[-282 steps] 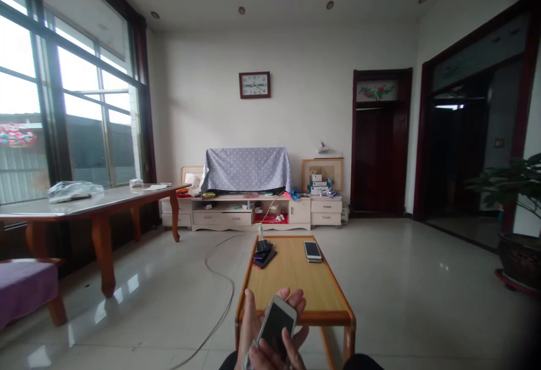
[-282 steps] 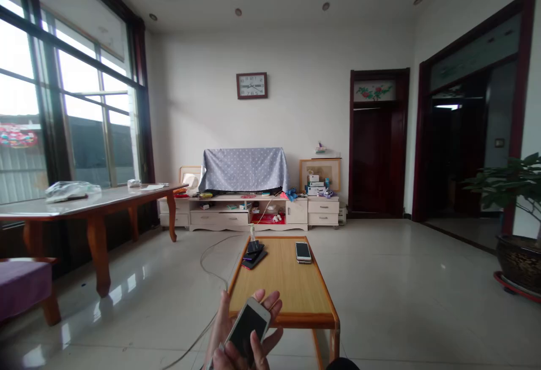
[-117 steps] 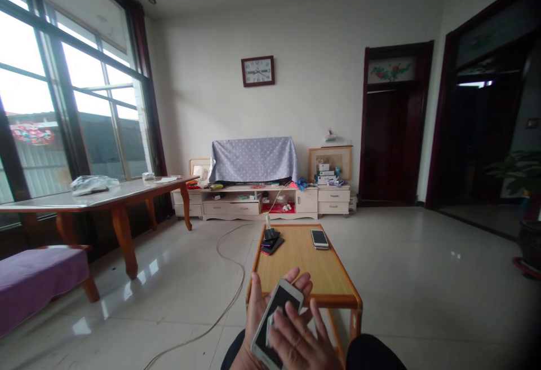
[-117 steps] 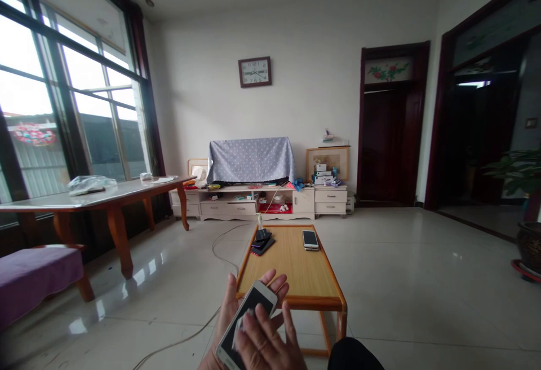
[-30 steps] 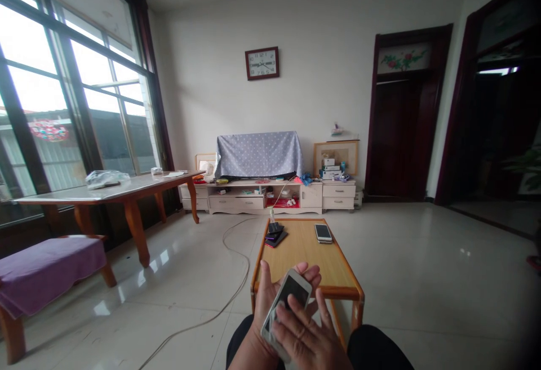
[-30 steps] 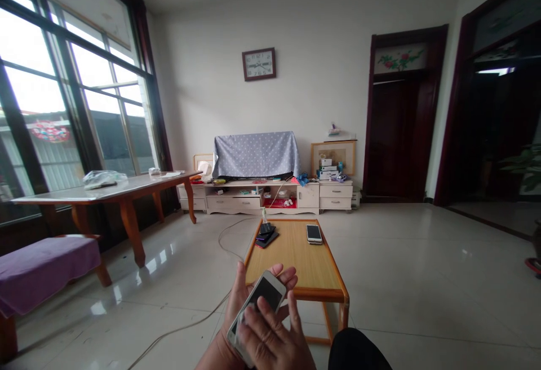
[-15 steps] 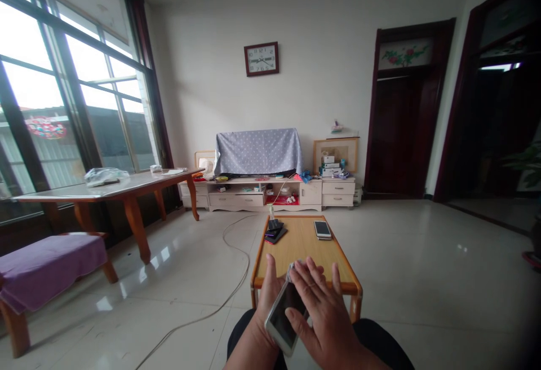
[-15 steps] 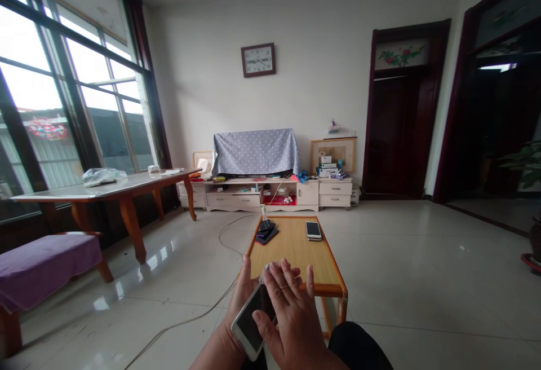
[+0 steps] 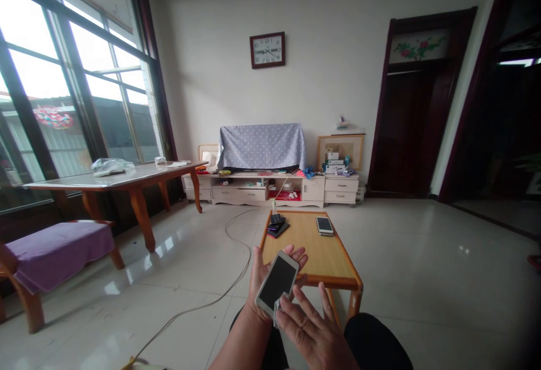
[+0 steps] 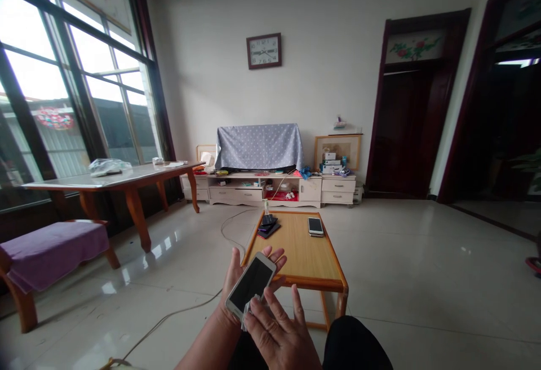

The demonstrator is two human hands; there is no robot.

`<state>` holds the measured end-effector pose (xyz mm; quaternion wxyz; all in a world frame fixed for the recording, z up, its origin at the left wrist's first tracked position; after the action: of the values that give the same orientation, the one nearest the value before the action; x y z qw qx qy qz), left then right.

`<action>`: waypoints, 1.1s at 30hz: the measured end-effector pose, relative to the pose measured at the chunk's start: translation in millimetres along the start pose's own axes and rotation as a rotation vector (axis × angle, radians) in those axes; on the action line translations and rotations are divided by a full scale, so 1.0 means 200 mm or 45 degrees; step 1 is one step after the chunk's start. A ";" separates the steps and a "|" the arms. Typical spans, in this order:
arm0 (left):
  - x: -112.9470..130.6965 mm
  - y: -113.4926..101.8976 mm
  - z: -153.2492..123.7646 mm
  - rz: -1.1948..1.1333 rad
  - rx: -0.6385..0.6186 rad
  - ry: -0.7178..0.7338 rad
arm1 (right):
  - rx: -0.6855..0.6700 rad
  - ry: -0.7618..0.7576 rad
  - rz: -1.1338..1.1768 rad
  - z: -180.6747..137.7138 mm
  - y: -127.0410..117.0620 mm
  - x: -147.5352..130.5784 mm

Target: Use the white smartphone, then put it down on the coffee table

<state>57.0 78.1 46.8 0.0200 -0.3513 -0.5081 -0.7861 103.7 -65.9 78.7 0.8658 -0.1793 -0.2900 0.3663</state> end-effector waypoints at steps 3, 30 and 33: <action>-0.08 0.01 0.01 -0.022 -0.018 -0.069 | 0.026 0.039 0.043 0.07 0.01 0.00; -0.04 0.08 -0.02 0.085 -0.187 -0.058 | 0.013 -0.012 -0.045 0.13 0.01 0.05; -0.06 0.10 -0.03 0.091 -0.167 -0.067 | 0.041 -0.021 0.006 0.16 0.00 0.04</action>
<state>70.8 59.7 54.4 0.0115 -0.3902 -0.4430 -0.8071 87.5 -56.1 106.4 0.8652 -0.1631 -0.2909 0.3746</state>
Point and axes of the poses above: each hand's wrist, its own z-axis towards the middle knuckle, its own y-axis out of the palm, x = y × z, the point moved 10 cm from there along z, towards the middle knuckle, and after that the axes turned 5 degrees about z, right-handed, at the moved point
